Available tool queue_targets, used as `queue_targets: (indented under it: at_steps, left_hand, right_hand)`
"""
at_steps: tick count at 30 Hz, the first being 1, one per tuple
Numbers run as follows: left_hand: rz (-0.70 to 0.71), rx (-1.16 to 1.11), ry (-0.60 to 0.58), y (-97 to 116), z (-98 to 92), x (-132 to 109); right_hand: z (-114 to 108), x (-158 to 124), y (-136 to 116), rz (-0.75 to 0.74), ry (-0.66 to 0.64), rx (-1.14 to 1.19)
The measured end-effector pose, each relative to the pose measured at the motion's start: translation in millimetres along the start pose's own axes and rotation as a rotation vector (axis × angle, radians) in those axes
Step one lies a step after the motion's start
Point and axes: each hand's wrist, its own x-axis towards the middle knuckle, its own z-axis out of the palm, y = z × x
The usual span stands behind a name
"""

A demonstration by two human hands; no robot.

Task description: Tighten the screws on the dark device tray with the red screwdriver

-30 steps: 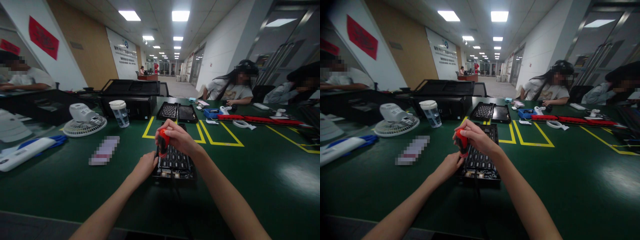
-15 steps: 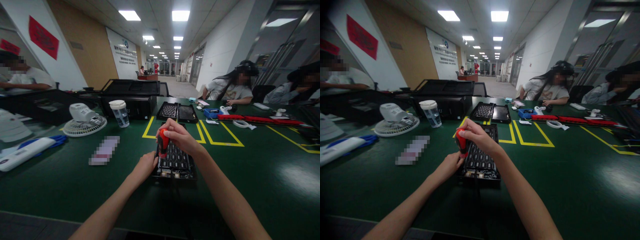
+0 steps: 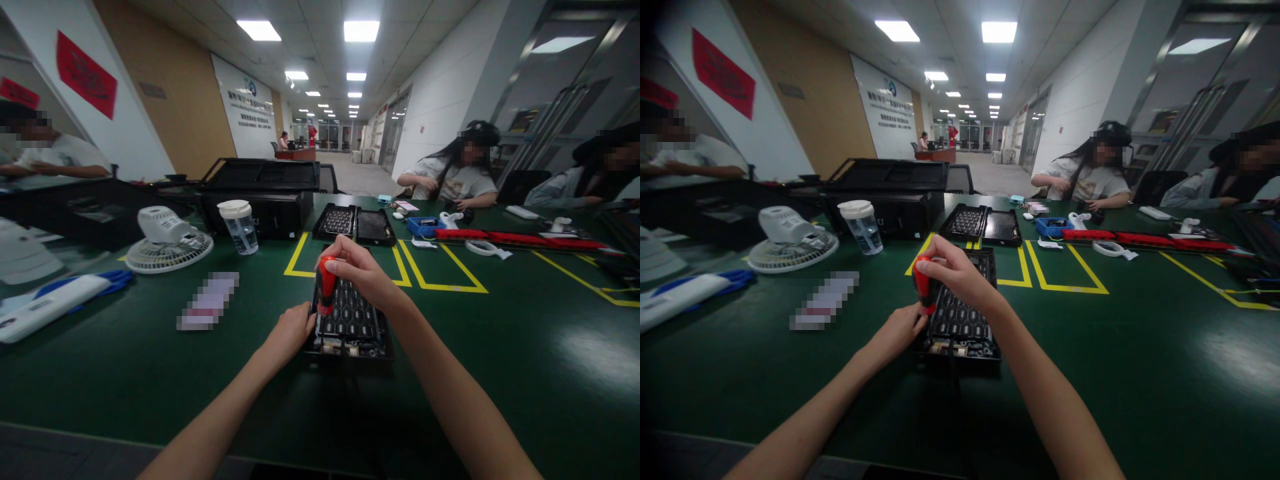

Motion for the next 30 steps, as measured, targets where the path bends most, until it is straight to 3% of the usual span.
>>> queue_targets:
  at_steps: [30]
  left_hand:
    - [0.011, 0.027, 0.007, 0.8, 0.6, 0.6]
  right_hand:
    - [0.2, -1.0, -0.2, -0.065, 0.182, -0.216]
